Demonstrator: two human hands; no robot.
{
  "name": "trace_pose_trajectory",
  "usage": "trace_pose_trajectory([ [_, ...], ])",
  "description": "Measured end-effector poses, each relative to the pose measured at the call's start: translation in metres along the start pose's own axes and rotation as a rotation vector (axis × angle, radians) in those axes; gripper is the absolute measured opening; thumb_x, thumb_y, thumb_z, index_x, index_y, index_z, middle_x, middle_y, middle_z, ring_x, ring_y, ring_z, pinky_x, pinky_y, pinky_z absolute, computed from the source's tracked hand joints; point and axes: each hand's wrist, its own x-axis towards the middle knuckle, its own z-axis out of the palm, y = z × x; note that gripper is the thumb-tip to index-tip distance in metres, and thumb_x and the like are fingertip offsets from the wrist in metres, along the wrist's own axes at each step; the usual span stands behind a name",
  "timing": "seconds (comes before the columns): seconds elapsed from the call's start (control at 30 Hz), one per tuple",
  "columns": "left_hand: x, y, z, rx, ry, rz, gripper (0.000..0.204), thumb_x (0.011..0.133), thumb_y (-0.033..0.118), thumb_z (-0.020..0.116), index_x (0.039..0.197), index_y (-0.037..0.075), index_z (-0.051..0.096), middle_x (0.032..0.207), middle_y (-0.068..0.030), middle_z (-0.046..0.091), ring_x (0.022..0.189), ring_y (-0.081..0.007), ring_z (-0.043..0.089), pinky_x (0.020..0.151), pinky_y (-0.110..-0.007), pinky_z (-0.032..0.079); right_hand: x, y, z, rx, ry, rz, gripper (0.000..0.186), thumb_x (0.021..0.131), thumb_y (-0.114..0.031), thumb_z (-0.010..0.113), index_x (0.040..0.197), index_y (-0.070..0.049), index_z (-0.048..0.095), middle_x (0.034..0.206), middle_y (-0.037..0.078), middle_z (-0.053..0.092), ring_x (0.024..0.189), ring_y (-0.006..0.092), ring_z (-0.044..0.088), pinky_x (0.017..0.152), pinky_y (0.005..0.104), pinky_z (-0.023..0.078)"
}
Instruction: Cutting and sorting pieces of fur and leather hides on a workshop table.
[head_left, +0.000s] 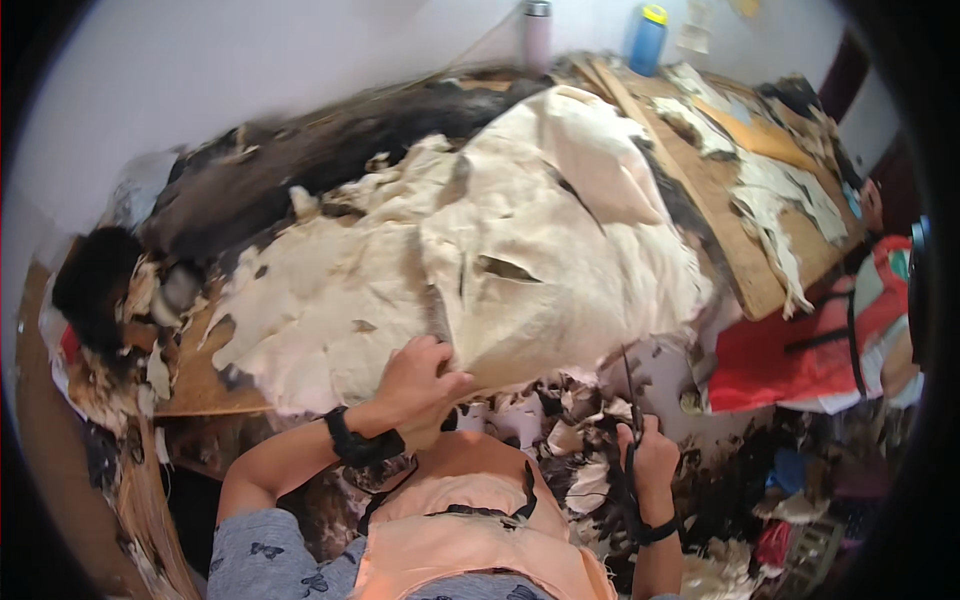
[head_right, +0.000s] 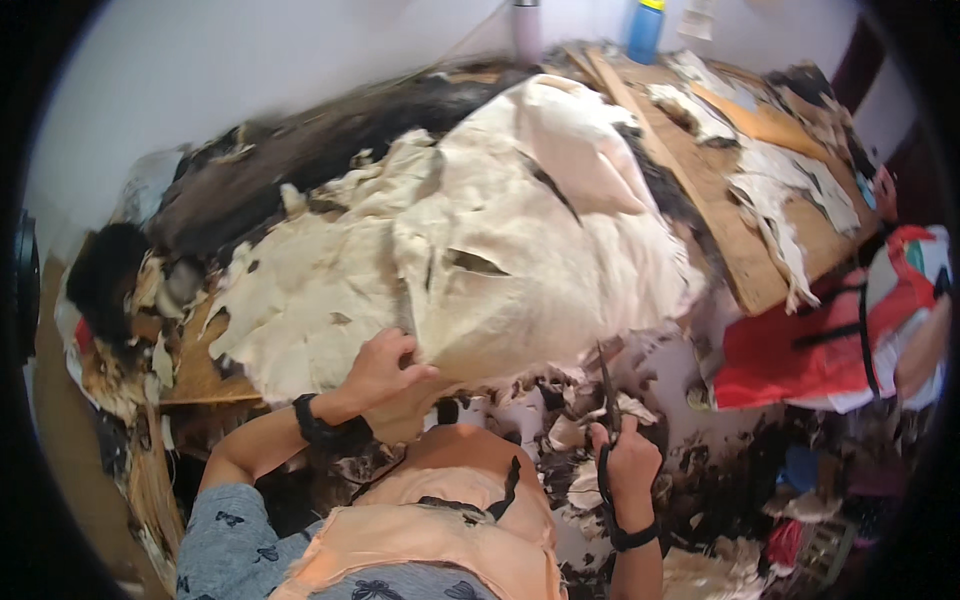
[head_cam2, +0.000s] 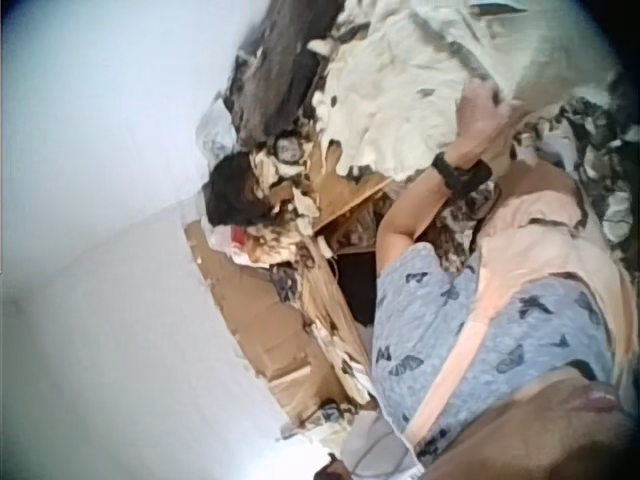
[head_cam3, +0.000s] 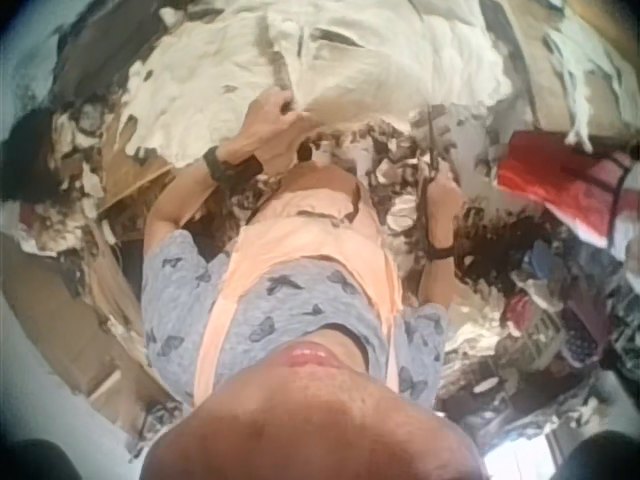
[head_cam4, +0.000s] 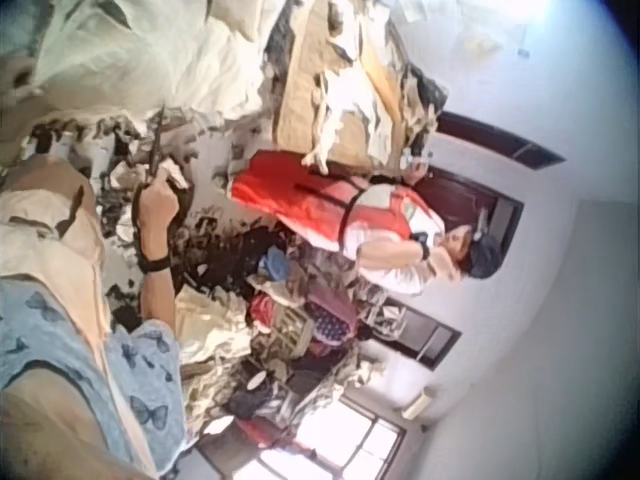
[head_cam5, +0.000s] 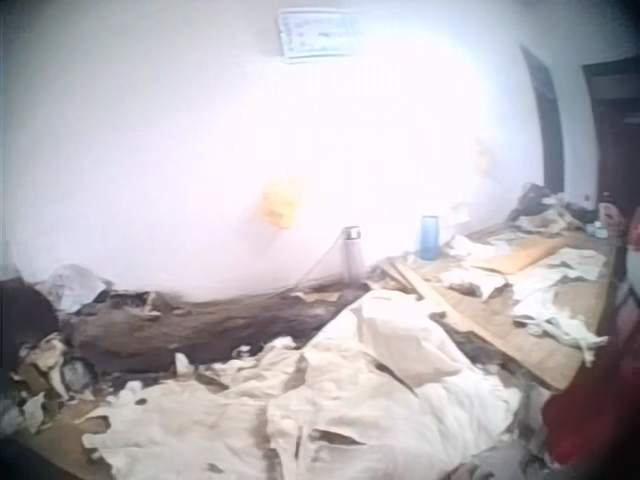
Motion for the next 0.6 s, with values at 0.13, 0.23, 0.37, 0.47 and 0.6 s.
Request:
trace_pose_trajectory([
  [0.13, -0.002, 0.006, 0.0, -0.182, -0.088, 0.144, 0.033, 0.069, 0.025, 0.073, 0.065, 0.0, 0.051, 0.061, -0.0088, 0.045, 0.056, -0.019, 0.044, 0.053, -0.032, 0.037, -0.008, 0.008, 0.0, -0.034, -0.065, 0.091, 0.038, 0.08, -0.044, 0.059, 0.082, -0.007, 0.05, 0.054, 0.016, 0.056, 0.052, 0.0359, 0.058, 0.047, 0.0442, 0.045],
  [0.23, -0.01, 0.023, -0.008, -0.381, -0.202, 0.101, 0.031, 0.072, 0.02, 0.072, 0.067, -0.001, 0.049, 0.056, -0.0063, 0.041, 0.052, -0.015, 0.04, 0.049, -0.03, 0.034, -0.012, 0.012, 0.002, 0.017, -0.034, 0.056, 0.039, 0.082, -0.044, 0.058, 0.082, -0.006, 0.049, 0.054, 0.015, 0.056, 0.052, 0.0352, 0.059, 0.046, 0.0435, 0.045],
  [0.37, -0.012, 0.058, -0.028, -0.572, -0.324, 0.065, 0.016, 0.077, 0.007, 0.068, 0.074, -0.001, 0.054, 0.063, 0.0013, 0.043, 0.061, -0.0054, 0.043, 0.054, -0.024, 0.037, -0.016, 0.02, 0.004, 0.026, -0.016, 0.068, 0.038, 0.083, -0.042, 0.057, 0.084, -0.005, 0.05, 0.054, 0.016, 0.056, 0.052, 0.0353, 0.058, 0.047, 0.0435, 0.045],
  [0.47, -0.017, 0.076, -0.05, -0.755, -0.32, 0.081, 0.006, 0.079, -0.002, 0.063, 0.082, -0.001, 0.058, 0.071, 0.0029, 0.051, 0.068, -0.0061, 0.051, 0.061, -0.021, 0.043, -0.021, 0.027, 0.003, 0.07, 0.001, 0.11, 0.036, 0.083, -0.041, 0.057, 0.085, -0.006, 0.05, 0.055, 0.016, 0.056, 0.052, 0.035, 0.058, 0.047, 0.0433, 0.045],
  [0.6, -0.028, 0.064, -0.083, -0.887, 0.049, 0.197, 0.021, 0.081, -0.011, 0.052, 0.095, 0.002, 0.061, 0.083, -0.0003, 0.062, 0.078, -0.0089, 0.057, 0.072, -0.022, 0.046, -0.023, 0.032, -0.003, 0.107, 0.027, 0.11, 0.032, 0.084, -0.039, 0.057, 0.085, -0.007, 0.05, 0.055, 0.016, 0.056, 0.053, 0.0352, 0.058, 0.048, 0.0432, 0.045],
])
